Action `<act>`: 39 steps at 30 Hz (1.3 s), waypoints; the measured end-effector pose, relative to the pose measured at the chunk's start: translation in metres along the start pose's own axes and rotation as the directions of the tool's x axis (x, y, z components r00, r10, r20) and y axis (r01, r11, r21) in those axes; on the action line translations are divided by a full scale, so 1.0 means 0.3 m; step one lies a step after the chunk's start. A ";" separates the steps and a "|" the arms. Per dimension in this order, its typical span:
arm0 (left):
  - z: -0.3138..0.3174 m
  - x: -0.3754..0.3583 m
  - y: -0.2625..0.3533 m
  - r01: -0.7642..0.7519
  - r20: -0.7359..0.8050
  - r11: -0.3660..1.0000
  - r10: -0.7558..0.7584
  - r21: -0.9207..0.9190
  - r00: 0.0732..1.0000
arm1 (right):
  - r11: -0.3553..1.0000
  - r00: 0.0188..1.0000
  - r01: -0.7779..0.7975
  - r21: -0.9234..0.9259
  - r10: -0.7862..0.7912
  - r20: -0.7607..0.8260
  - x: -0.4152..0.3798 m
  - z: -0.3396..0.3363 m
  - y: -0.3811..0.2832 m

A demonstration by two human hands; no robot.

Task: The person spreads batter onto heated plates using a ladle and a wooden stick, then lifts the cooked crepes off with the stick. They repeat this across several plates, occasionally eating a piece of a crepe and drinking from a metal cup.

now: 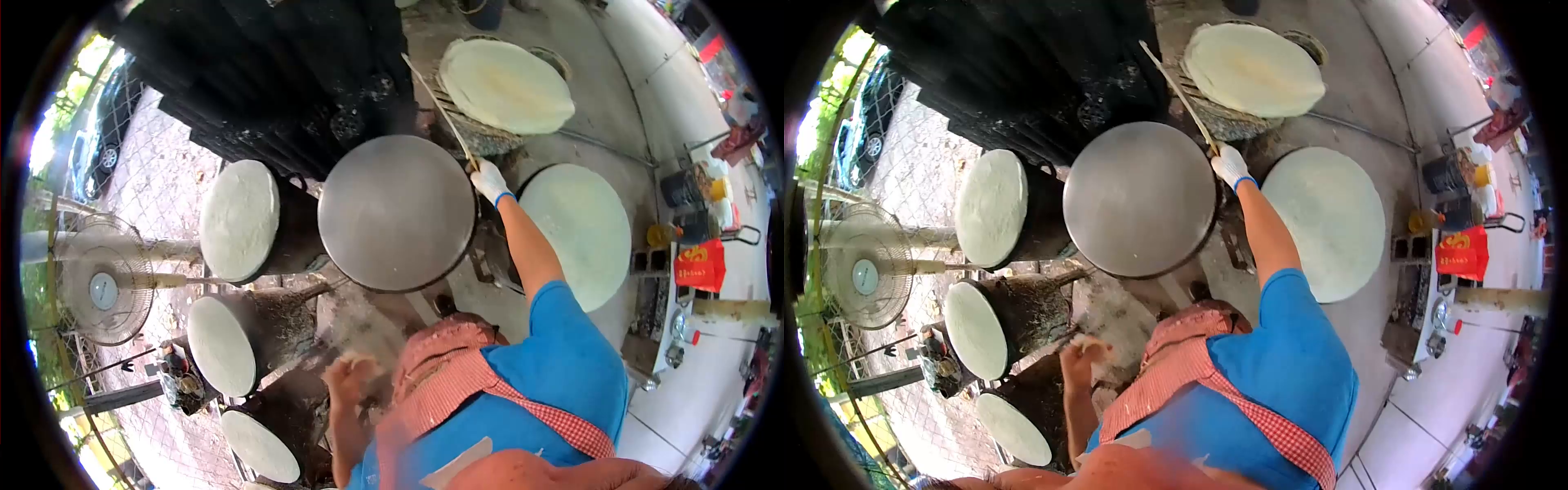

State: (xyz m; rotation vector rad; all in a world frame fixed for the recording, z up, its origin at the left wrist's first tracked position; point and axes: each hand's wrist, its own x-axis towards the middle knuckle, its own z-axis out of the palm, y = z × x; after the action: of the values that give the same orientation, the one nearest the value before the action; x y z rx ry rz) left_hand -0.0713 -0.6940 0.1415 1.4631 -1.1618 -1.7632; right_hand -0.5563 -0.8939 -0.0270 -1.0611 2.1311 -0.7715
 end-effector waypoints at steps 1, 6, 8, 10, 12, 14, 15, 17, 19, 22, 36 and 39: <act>0.003 -0.040 -0.032 0.089 -0.110 0.988 -0.103 -0.123 0.989 | 0.999 0.998 -0.039 -0.009 0.039 0.044 0.013 0.022 0.001; -0.038 -0.215 -0.183 0.145 -0.376 0.936 -0.267 -0.321 0.887 | 1.000 1.000 -0.011 -0.028 0.011 -0.006 -0.047 0.012 -0.052; -0.036 -0.250 -0.156 0.112 -0.365 0.892 -0.291 -0.439 0.884 | 0.998 0.999 -0.016 -0.060 0.014 -0.037 -0.060 0.022 -0.028; -0.084 -0.260 -0.221 0.058 -0.395 0.868 -0.283 -0.494 0.874 | 0.990 0.995 0.023 -0.142 -0.037 -0.097 -0.070 0.038 0.002; -0.131 -0.253 -0.231 0.067 -0.371 0.841 -0.306 -0.536 0.877 | 0.993 0.983 0.048 -0.104 -0.065 -0.170 -0.138 0.051 0.015; -0.197 -0.247 -0.276 0.067 -0.338 0.800 -0.326 -0.596 0.883 | 0.993 0.977 0.027 -0.118 -0.051 -0.206 -0.243 0.066 0.011; -0.212 -0.241 -0.265 0.060 -0.324 0.790 -0.318 -0.610 0.891 | 0.995 0.964 0.096 0.003 -0.092 -0.250 -0.304 0.094 0.021; -0.264 -0.239 -0.350 -0.029 -0.345 0.894 -0.143 -0.448 0.928 | 0.979 0.957 0.154 0.136 -0.114 -0.266 -0.502 0.138 -0.071; -0.324 -0.249 -0.400 -0.001 -0.329 0.920 -0.138 -0.391 0.934 | 0.988 0.970 0.054 0.144 -0.018 -0.243 -0.632 0.249 -0.028; -0.424 -0.289 -0.390 0.067 -0.307 0.835 -0.275 -0.547 0.911 | 0.992 0.940 -0.045 0.120 0.083 -0.331 -0.826 0.494 -0.016; -0.706 -0.554 -0.523 -0.390 -0.631 0.685 -0.131 -0.615 0.765 | 0.853 0.639 0.106 0.512 -0.453 0.622 -1.304 1.139 -0.882; -0.685 -0.528 -0.549 -0.547 -0.756 0.592 -0.171 -0.592 0.632 | 0.855 0.334 0.054 0.516 -0.503 0.797 -1.531 1.154 -0.855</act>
State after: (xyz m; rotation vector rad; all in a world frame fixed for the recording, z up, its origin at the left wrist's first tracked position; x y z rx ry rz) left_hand 0.1823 -0.5376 0.0663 1.1704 -0.0109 -0.9982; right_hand 0.0407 -0.7164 0.0656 -1.2308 0.7424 -0.5087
